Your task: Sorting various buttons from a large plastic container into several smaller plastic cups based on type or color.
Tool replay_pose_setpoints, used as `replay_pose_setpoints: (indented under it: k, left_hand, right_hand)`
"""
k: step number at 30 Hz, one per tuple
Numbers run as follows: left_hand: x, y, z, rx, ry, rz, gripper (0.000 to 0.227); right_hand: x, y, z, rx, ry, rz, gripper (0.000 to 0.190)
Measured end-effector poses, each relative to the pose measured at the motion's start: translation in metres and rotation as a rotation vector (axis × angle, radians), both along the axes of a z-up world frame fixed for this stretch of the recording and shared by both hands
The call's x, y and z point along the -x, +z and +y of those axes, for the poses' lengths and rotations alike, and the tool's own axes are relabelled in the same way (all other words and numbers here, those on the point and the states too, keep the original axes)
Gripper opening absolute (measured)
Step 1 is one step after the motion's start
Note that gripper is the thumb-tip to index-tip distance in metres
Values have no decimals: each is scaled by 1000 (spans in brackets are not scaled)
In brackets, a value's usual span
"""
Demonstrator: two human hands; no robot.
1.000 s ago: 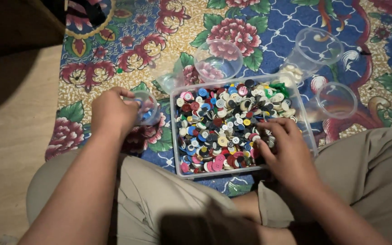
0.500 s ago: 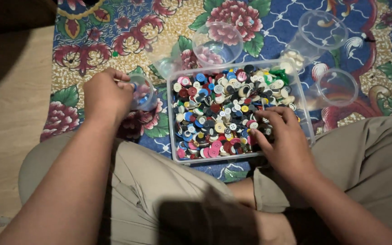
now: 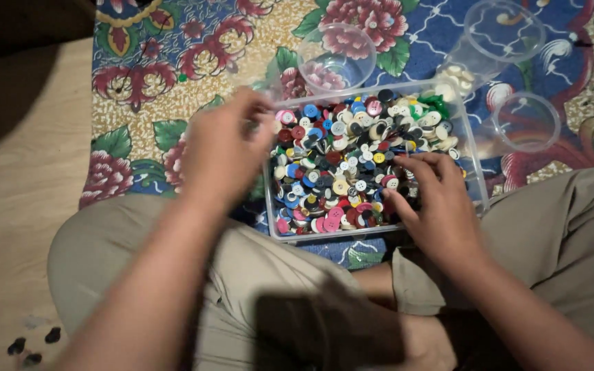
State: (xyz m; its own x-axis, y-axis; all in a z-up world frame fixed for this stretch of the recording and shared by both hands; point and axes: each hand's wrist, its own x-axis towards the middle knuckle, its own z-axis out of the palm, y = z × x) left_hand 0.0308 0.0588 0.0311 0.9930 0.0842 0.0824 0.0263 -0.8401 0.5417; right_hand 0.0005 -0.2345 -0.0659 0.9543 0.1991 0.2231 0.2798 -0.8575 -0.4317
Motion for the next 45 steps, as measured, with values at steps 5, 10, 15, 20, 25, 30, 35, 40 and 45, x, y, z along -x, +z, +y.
replay_pose_setpoints:
  k: [5, 10, 15, 20, 25, 30, 35, 40, 45]
  left_hand:
    - [30, -27, -66, 73, -132, 277, 56]
    - [33, -62, -77, -36, -184, 382, 61]
    - [27, -84, -71, 64, -59, 376, 41]
    - [25, -70, -70, 109, 83, 335, 26]
    - [24, -61, -66, 162, 247, 209, 16]
    - [26, -51, -68, 199, 310, 122, 20]
    - [16, -56, -66, 115, 217, 30, 20]
    - [-18, -76, -61, 22, 166, -75, 18]
    - [-52, -103, -56, -220, 142, 97, 24]
  right_hand:
    - [1, 12, 3, -72, 60, 37, 49]
    - [12, 17, -5, -70, 175, 65, 53]
    - [6, 22, -4, -141, 311, 183, 47]
    - [1, 14, -7, -135, 178, 336, 32]
    - [-1, 18, -5, -81, 80, 412, 23]
    - [1, 13, -6, -118, 14, 297, 20]
    - [2, 13, -6, -184, 10, 171, 18]
    - [9, 24, 1, -193, 32, 68, 19]
    - [6, 20, 0, -234, 38, 48, 19]
